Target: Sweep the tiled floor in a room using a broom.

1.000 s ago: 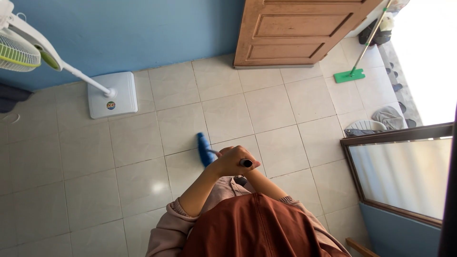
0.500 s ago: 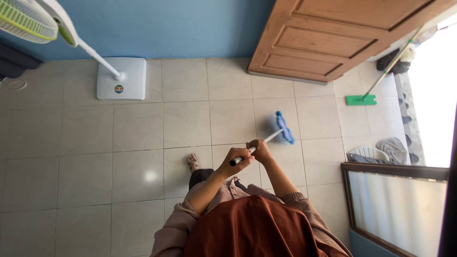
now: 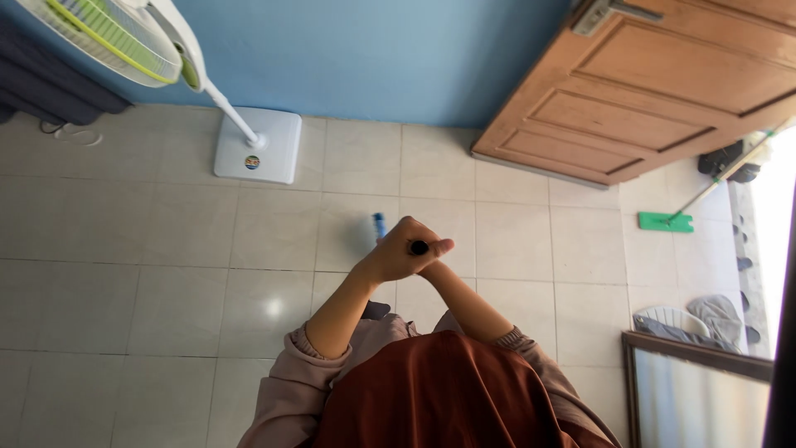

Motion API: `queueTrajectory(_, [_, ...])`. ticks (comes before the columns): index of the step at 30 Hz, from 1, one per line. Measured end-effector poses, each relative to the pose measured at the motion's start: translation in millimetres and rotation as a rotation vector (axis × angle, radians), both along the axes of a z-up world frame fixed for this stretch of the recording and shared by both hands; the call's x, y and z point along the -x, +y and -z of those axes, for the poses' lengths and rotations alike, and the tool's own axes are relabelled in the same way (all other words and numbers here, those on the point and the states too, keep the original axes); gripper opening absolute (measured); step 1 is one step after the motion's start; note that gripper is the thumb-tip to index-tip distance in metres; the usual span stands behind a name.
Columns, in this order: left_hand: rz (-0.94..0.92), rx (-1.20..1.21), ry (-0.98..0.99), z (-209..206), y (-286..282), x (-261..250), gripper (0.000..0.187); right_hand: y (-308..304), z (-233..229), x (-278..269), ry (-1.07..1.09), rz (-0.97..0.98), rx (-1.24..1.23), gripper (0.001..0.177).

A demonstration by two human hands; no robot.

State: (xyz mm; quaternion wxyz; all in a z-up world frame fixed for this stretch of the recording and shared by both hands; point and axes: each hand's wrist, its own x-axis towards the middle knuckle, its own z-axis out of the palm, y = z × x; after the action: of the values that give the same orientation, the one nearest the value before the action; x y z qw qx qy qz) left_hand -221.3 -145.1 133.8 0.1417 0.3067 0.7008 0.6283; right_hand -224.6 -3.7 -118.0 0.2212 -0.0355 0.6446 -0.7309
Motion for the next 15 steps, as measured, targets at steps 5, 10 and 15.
queueTrajectory(5, [0.051, 0.21, 0.0, 20.8, -27.9, 36.4, 0.053, -76.9, -75.3, 19.3, -0.259, 0.133, 0.785, 0.087])
queueTrajectory(10, [0.156, 0.365, -0.066, 48.3, -52.7, 65.5, 0.058, -86.5, 34.2, 50.5, 0.489, 0.042, -0.02, 0.042])
queueTrajectory(15, [0.026, -0.029, 0.309, 73.5, -73.2, 89.9, 0.038, -72.5, 51.6, 77.7, -0.018, 0.194, 0.107, 0.022])
